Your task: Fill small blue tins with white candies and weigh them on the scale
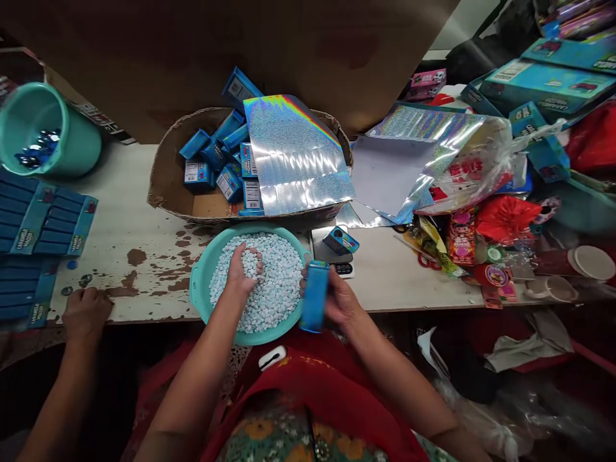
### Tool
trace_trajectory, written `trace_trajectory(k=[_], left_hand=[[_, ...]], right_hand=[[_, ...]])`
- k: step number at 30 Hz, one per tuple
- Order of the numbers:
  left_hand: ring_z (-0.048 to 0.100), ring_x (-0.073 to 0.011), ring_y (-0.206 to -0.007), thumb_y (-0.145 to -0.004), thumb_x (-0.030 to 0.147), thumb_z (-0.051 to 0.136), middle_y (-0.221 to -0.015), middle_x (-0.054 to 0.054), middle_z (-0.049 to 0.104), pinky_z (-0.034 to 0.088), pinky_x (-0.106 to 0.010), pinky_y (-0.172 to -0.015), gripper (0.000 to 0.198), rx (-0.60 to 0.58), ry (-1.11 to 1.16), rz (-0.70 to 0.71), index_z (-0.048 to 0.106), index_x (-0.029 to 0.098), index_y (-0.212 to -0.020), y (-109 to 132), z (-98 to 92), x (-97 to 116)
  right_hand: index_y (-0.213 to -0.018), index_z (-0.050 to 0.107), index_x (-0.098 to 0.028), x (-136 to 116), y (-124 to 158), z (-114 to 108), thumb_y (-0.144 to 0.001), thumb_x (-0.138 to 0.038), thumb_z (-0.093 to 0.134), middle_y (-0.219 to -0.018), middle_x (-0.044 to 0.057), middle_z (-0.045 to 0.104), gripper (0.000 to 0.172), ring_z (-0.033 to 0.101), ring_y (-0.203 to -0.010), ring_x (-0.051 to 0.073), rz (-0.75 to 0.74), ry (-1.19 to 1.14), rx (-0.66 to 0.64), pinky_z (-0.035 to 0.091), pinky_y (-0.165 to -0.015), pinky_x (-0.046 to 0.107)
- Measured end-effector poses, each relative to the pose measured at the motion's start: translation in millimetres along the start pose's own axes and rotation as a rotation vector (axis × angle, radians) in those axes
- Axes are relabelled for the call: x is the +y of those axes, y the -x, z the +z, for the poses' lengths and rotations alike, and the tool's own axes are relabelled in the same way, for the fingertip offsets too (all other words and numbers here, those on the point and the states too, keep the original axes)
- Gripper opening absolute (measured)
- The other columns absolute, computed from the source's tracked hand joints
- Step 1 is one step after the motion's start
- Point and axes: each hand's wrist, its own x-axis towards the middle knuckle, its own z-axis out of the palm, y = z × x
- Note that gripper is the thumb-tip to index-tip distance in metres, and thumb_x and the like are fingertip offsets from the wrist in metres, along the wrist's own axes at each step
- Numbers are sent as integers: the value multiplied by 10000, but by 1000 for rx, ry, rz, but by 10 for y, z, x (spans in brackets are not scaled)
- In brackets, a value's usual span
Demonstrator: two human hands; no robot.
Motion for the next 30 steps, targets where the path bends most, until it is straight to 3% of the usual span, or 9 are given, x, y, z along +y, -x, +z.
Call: trace_trajectory(k=[3, 5, 8, 10, 17, 21, 24, 30], left_hand=[[441, -88, -404, -769, 372, 573, -578, 2, 514, 315, -192, -358, 239, -97, 49, 68, 473, 179, -668, 294, 122, 151], [466, -90, -425, -748, 363, 593, -584, 1, 528, 338, -194, -380, 236, -141, 103, 192, 487, 174, -655, 519, 223, 232], [551, -124, -512, -730, 398, 610, -576, -6, 537, 424, -223, -461, 282, -105, 163, 383, 498, 165, -617, 722, 341, 274], [597, -150, -582, -719, 416, 629, -578, -6, 539, 465, -246, -525, 311, -51, 188, 430, 494, 163, -600, 735, 366, 266], [611, -160, -609, -744, 426, 620, -591, 5, 553, 482, -286, -597, 294, 26, 137, 590, 512, 171, -647, 641, 321, 253], [564, -138, -549, -759, 417, 633, -522, 36, 487, 481, -285, -601, 283, 36, 77, 621, 518, 172, -674, 678, 363, 286], [544, -121, -549, -768, 380, 642, -562, 22, 517, 467, -264, -586, 273, 56, 20, 704, 520, 163, -657, 717, 404, 305], [547, -117, -539, -790, 375, 644, -547, 32, 491, 465, -258, -596, 300, 26, -49, 739, 503, 165, -630, 743, 446, 286]], right_hand=[[-943, 609, -226, 40, -116, 179, -570, -478, 827, -856, 10, 637, 500, 587, -778, 186, -213, 393, 150, 499, -751, 339], [-965, 628, -219, 60, -191, 295, -622, -452, 808, -911, 28, 638, 452, 594, -855, 214, -372, 747, 145, 484, -799, 366], [-972, 649, -209, 144, -306, 446, -683, -423, 783, -968, 60, 636, 384, 582, -949, 255, -621, 1146, 113, 444, -853, 403], [-994, 640, -211, 221, -363, 516, -700, -382, 783, -973, 62, 648, 369, 585, -962, 269, -698, 1281, 101, 429, -845, 410], [-1002, 609, -210, 259, -349, 610, -722, -361, 777, -966, 41, 672, 361, 609, -942, 249, -795, 1390, 69, 404, -791, 368], [-992, 617, -201, 188, -350, 658, -706, -344, 789, -950, 42, 677, 363, 617, -929, 253, -765, 1436, 68, 398, -781, 365], [-987, 619, -202, 144, -348, 702, -703, -319, 786, -951, 43, 679, 350, 617, -935, 257, -764, 1448, 61, 397, -795, 371], [-971, 614, -223, 86, -299, 742, -703, -297, 774, -940, 49, 673, 321, 606, -935, 268, -707, 1421, 44, 409, -797, 387]])
